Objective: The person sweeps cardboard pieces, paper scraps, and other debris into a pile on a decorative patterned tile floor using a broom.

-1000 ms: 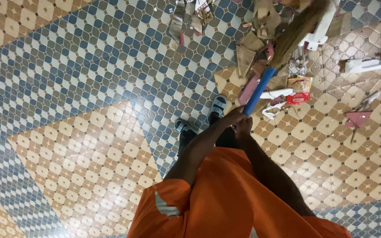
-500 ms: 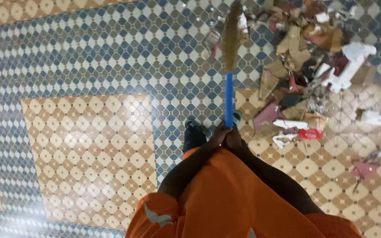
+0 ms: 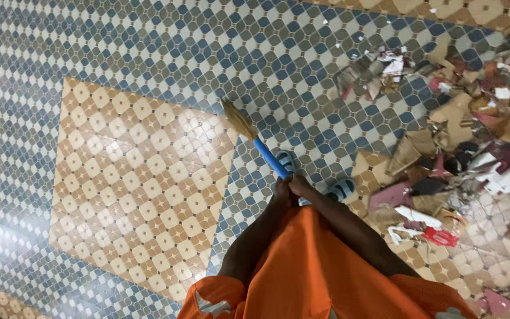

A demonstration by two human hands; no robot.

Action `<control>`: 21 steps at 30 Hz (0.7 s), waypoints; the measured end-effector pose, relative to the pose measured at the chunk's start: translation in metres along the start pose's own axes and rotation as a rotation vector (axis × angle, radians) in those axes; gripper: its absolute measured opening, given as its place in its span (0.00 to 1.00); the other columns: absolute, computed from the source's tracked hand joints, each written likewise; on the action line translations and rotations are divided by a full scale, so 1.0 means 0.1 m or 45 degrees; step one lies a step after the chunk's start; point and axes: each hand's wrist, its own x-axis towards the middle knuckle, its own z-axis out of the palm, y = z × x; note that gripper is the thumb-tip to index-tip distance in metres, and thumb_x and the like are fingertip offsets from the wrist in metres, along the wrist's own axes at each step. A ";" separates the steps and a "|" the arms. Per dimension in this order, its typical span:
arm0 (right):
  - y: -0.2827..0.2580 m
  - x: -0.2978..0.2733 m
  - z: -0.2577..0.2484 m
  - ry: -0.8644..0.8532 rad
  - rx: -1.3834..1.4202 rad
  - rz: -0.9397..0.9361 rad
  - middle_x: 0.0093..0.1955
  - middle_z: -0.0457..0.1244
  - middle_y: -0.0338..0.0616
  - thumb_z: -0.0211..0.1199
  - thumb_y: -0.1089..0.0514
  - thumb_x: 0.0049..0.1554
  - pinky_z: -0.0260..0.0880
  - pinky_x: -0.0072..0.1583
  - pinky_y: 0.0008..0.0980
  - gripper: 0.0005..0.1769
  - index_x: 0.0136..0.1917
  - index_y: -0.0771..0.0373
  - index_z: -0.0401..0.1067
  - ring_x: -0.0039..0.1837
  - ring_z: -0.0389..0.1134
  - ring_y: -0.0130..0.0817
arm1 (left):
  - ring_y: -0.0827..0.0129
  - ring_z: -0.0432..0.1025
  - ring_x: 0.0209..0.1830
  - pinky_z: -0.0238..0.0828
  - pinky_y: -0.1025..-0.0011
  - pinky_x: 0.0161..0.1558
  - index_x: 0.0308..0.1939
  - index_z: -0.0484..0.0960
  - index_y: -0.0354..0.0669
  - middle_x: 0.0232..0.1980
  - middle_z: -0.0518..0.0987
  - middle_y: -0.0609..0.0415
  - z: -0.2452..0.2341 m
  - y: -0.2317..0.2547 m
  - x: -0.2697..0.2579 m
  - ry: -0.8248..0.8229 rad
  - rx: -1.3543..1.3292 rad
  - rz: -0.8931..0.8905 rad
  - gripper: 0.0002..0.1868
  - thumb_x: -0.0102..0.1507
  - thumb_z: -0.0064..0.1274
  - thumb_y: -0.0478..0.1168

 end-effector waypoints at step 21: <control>-0.65 -0.25 -0.26 0.643 1.116 0.471 0.29 0.62 0.56 0.48 0.51 0.64 0.60 0.29 0.42 0.17 0.45 0.68 0.67 0.26 0.63 0.42 | 0.56 0.77 0.43 0.78 0.60 0.42 0.72 0.64 0.36 0.49 0.80 0.43 0.19 0.13 1.09 -1.011 0.984 -0.341 0.33 0.63 0.55 0.39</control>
